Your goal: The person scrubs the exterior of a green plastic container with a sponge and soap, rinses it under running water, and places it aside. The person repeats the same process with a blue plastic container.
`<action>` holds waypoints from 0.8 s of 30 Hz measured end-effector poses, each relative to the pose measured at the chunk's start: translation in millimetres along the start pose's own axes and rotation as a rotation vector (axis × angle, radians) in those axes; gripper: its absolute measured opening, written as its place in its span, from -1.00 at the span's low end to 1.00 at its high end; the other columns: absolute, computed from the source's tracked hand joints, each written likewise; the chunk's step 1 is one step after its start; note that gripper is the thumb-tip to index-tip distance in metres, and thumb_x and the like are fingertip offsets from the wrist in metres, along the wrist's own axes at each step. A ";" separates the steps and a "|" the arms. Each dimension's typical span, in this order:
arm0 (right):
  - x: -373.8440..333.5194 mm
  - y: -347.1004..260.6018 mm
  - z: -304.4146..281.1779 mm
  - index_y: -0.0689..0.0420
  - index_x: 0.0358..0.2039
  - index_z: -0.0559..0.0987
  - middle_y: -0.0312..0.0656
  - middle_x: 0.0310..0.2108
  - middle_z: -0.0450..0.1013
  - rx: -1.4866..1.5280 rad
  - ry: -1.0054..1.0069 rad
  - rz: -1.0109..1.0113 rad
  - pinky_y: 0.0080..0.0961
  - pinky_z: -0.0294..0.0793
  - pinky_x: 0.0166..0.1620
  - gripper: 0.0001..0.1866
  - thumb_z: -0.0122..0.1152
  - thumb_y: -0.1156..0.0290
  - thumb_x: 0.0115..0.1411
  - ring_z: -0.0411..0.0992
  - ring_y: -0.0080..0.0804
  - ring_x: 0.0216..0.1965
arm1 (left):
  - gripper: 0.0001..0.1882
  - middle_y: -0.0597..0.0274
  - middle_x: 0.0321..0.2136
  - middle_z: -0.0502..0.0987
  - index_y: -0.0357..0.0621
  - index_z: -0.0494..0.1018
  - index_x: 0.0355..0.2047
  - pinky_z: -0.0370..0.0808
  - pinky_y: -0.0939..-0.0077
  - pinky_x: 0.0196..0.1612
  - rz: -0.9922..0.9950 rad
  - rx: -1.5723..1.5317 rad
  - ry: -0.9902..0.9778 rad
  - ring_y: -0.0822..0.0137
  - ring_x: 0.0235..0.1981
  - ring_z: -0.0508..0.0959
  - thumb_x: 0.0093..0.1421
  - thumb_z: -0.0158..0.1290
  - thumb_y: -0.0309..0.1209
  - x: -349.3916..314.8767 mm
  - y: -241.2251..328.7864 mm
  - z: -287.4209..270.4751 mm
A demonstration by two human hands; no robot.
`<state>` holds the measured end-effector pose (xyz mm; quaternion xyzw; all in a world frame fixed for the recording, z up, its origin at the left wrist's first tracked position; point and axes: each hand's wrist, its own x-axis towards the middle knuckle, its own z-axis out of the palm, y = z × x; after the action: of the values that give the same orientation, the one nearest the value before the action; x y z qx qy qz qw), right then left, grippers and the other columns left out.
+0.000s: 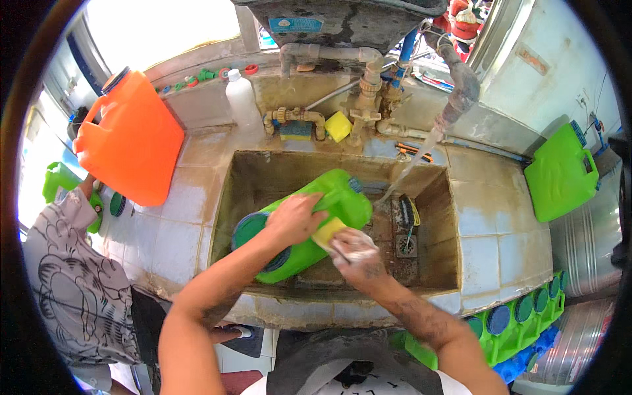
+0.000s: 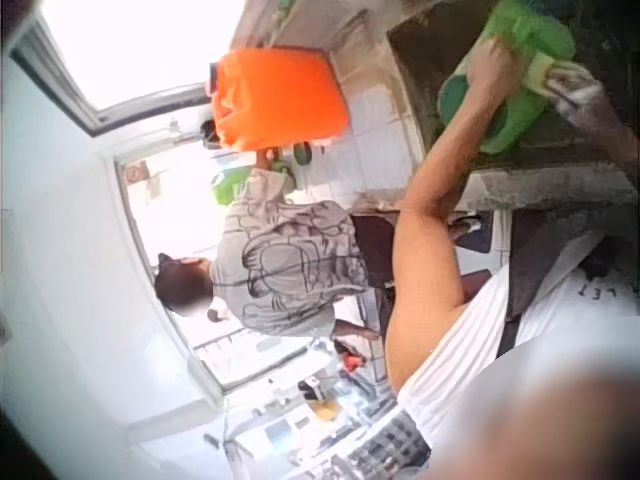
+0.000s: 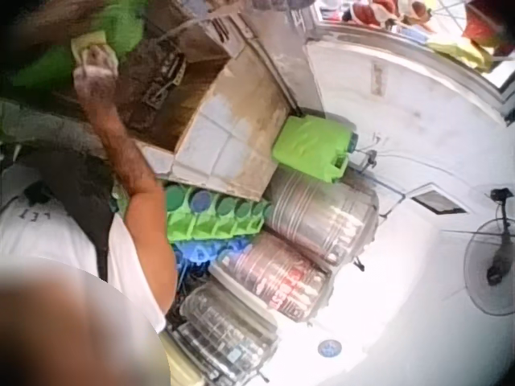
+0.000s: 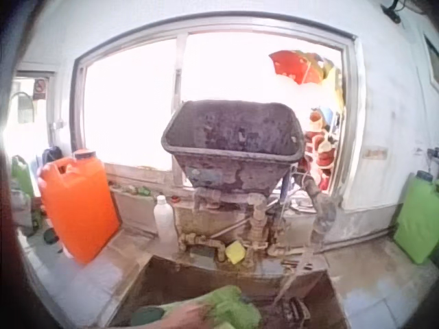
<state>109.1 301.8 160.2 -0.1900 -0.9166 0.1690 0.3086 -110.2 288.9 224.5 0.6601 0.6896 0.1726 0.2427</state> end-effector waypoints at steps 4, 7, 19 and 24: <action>36.1 40.1 14.3 0.28 0.07 0.52 0.17 0.10 0.42 -0.287 -0.392 -0.111 0.00 0.28 0.26 -0.31 0.43 0.15 -0.03 0.35 0.16 0.17 | -0.44 -0.15 0.04 0.53 -0.27 0.46 0.11 0.35 0.10 0.19 0.138 0.184 0.175 -0.10 0.14 0.43 0.23 0.10 -0.13 24.5 11.6 13.0; 135.2 46.5 2.9 0.31 0.30 0.26 0.22 0.31 0.18 -0.041 -1.333 0.239 0.01 0.11 0.36 0.06 0.46 -0.05 -0.10 0.15 0.20 0.32 | -0.51 -0.05 -0.09 0.60 -0.21 0.54 0.04 0.32 0.05 0.18 0.225 0.251 0.398 -0.03 0.05 0.47 0.23 0.08 -0.12 33.9 0.2 27.4; 41.2 56.7 22.5 0.34 -0.10 0.57 0.17 -0.01 0.47 0.052 -0.419 -0.119 -0.20 0.33 0.18 -0.33 0.44 0.21 -0.24 0.37 0.03 0.13 | -0.59 0.04 -0.21 0.64 -0.15 0.62 -0.09 0.34 0.08 0.10 0.273 0.211 0.299 0.04 -0.02 0.50 0.21 0.09 -0.13 39.5 11.5 26.6; 50.1 55.4 8.1 0.23 0.04 0.52 0.08 0.08 0.45 -0.272 -0.707 -0.138 -0.14 0.30 0.25 -0.18 0.50 0.22 -0.33 0.36 0.06 0.15 | -0.58 0.02 -0.23 0.64 -0.16 0.63 -0.08 0.36 0.08 0.09 0.206 0.170 0.287 0.03 -0.04 0.50 0.19 0.14 -0.13 20.9 13.3 28.1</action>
<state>80.6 371.2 155.5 -0.0971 -0.9911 0.0799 -0.0438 -83.7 308.3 206.6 0.7140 0.6578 0.2302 0.0665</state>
